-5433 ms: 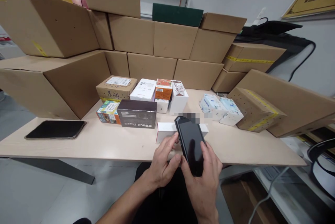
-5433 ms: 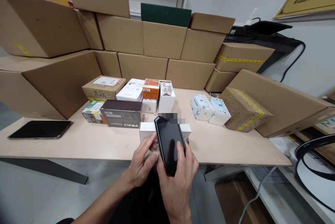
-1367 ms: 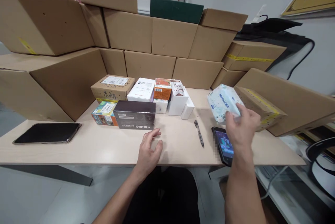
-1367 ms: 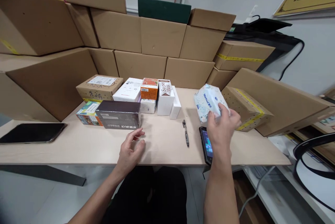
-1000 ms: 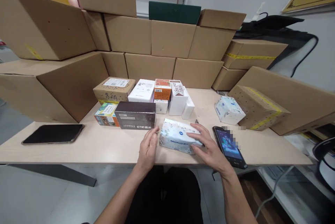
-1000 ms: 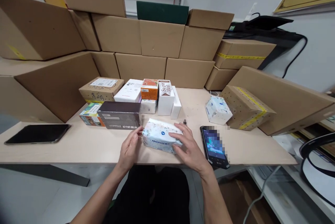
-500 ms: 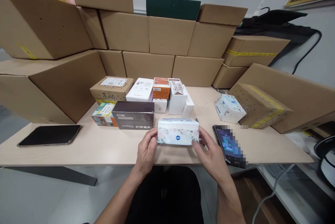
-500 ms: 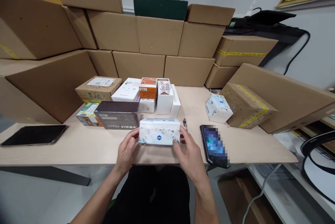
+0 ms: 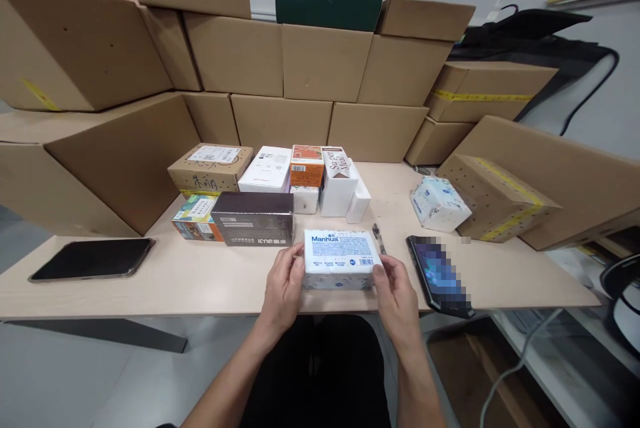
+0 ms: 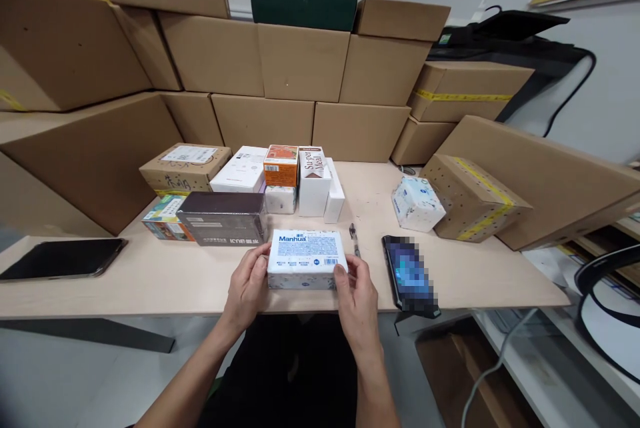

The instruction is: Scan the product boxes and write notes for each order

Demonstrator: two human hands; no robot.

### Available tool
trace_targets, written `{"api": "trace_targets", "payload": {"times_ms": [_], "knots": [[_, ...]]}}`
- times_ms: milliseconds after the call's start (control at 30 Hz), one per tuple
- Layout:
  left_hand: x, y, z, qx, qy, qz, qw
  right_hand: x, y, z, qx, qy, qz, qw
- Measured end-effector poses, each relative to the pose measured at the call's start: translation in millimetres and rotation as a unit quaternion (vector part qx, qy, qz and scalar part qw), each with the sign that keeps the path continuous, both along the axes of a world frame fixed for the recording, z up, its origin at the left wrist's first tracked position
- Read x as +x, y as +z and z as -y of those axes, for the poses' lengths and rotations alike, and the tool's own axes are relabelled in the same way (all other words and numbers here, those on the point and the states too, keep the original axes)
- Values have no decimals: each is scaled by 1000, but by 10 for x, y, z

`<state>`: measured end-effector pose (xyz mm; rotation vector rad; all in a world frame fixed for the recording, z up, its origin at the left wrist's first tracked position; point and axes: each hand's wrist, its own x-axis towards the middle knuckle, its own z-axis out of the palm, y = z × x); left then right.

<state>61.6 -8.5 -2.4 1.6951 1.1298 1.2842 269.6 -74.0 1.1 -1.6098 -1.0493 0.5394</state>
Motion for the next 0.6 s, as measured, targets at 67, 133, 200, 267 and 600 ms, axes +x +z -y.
{"api": "trace_targets", "payload": {"times_ms": [67, 133, 200, 267, 600], "knots": [[5, 4, 0, -4, 0, -8, 1000, -17, -13, -35, 0, -12, 9, 1000], [7, 7, 2, -14, 0, -9, 1000, -37, -29, -61, 8, -17, 2, 1000], [6, 9, 4, -17, -4, -6, 1000, -54, -46, -71, 19, -17, -11, 1000], [5, 10, 5, -14, -10, -3, 1000, -63, -62, -67, 29, -18, -20, 999], [-29, -92, 1, 36, -68, 69, 995, -74, -83, -57, 103, -14, -55, 993]]}}
